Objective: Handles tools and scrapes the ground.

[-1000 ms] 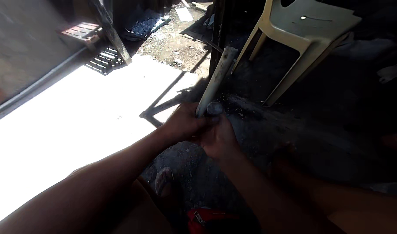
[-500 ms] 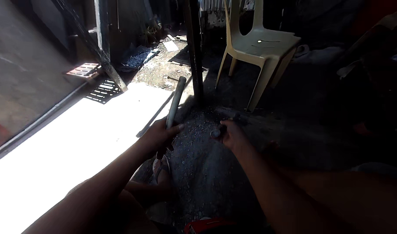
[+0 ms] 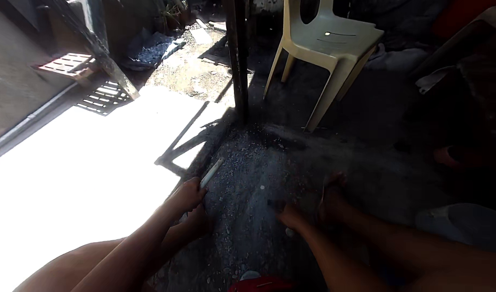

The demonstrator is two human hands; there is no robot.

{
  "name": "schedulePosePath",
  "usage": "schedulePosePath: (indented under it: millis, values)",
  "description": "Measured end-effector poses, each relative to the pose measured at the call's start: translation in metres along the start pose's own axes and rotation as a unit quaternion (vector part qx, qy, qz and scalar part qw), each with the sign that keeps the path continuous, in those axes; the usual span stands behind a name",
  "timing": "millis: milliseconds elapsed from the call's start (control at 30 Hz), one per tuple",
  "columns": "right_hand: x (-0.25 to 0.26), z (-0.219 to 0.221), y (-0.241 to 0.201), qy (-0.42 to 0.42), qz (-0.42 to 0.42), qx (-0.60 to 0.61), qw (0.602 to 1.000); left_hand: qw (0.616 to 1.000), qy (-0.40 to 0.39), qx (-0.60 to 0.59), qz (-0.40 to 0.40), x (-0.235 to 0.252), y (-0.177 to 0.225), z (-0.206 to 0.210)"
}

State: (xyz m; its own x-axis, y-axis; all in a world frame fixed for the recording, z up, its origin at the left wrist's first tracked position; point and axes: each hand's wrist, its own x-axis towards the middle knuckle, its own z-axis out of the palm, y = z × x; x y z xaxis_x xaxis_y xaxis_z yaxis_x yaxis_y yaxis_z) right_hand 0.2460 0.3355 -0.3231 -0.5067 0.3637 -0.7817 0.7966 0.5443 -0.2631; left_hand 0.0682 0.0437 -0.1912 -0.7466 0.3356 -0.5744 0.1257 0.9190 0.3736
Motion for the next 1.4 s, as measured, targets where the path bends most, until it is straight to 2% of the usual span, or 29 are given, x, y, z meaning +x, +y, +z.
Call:
schedulePosePath:
  millis: [100, 167, 200, 267, 333, 400, 467, 533, 600, 667, 700, 867, 1000, 1133, 1233, 1333, 1400]
  values:
    - [0.001, 0.007, 0.000, -0.019, -0.006, -0.096, 0.995, 0.996, -0.050, -0.072, -0.016, 0.013, -0.008, 0.037]
    - [0.004, 0.007, 0.002, -0.035, -0.004, -0.073, 0.997, 0.990, -0.092, -0.101, -0.028, 0.015, -0.011, 0.073]
    - [0.008, 0.008, 0.006, -0.042, 0.005, -0.029, 0.999, 0.987, -0.109, -0.111, -0.030, 0.015, -0.013, 0.094]
    - [0.012, 0.012, 0.022, -0.060, 0.052, 0.133, 0.988, 0.981, -0.141, -0.123, -0.041, 0.017, -0.020, 0.129]
    - [0.005, 0.017, 0.035, -0.098, 0.114, 0.289, 0.945, 0.978, -0.163, -0.116, -0.057, 0.026, -0.026, 0.149]
    - [-0.001, 0.025, 0.042, -0.126, 0.140, 0.360, 0.914, 0.979, -0.165, -0.102, -0.069, 0.034, -0.029, 0.157]
    - [-0.002, 0.026, 0.039, -0.112, 0.139, 0.385, 0.905, 0.981, -0.163, -0.078, -0.071, 0.042, -0.028, 0.155]
    - [-0.003, 0.022, 0.030, -0.082, 0.123, 0.328, 0.933, 0.983, -0.162, -0.046, -0.074, 0.044, -0.029, 0.152]
    - [-0.009, 0.007, 0.016, -0.065, 0.099, 0.217, 0.969, 0.984, -0.164, -0.013, -0.074, 0.043, -0.029, 0.150]
    - [-0.015, -0.009, 0.000, -0.054, 0.066, 0.120, 0.989, 0.984, -0.163, 0.010, -0.069, 0.043, -0.031, 0.149]
    - [-0.017, -0.013, -0.006, -0.047, 0.047, 0.114, 0.991, 0.984, -0.162, 0.014, -0.068, 0.043, -0.032, 0.150]
    - [-0.021, -0.015, -0.036, -0.012, -0.041, 0.237, 0.970, 0.984, -0.157, 0.010, -0.085, 0.040, -0.038, 0.145]
    - [-0.015, -0.006, -0.044, -0.007, -0.039, 0.202, 0.979, 0.982, -0.155, -0.008, -0.106, 0.034, -0.044, 0.143]
    - [-0.008, 0.003, -0.030, -0.030, -0.001, 0.140, 0.990, 0.976, -0.175, 0.038, -0.121, 0.032, -0.049, 0.159]
    - [-0.007, 0.006, -0.018, -0.048, 0.022, 0.101, 0.994, 0.974, -0.171, 0.018, -0.145, 0.038, -0.064, 0.175]
    - [-0.011, 0.004, -0.023, -0.048, 0.002, 0.109, 0.993, 0.973, -0.178, 0.021, -0.146, 0.040, -0.067, 0.171]
    - [-0.022, -0.001, -0.037, -0.028, -0.050, 0.143, 0.988, 0.973, -0.177, 0.023, -0.146, 0.037, -0.064, 0.172]
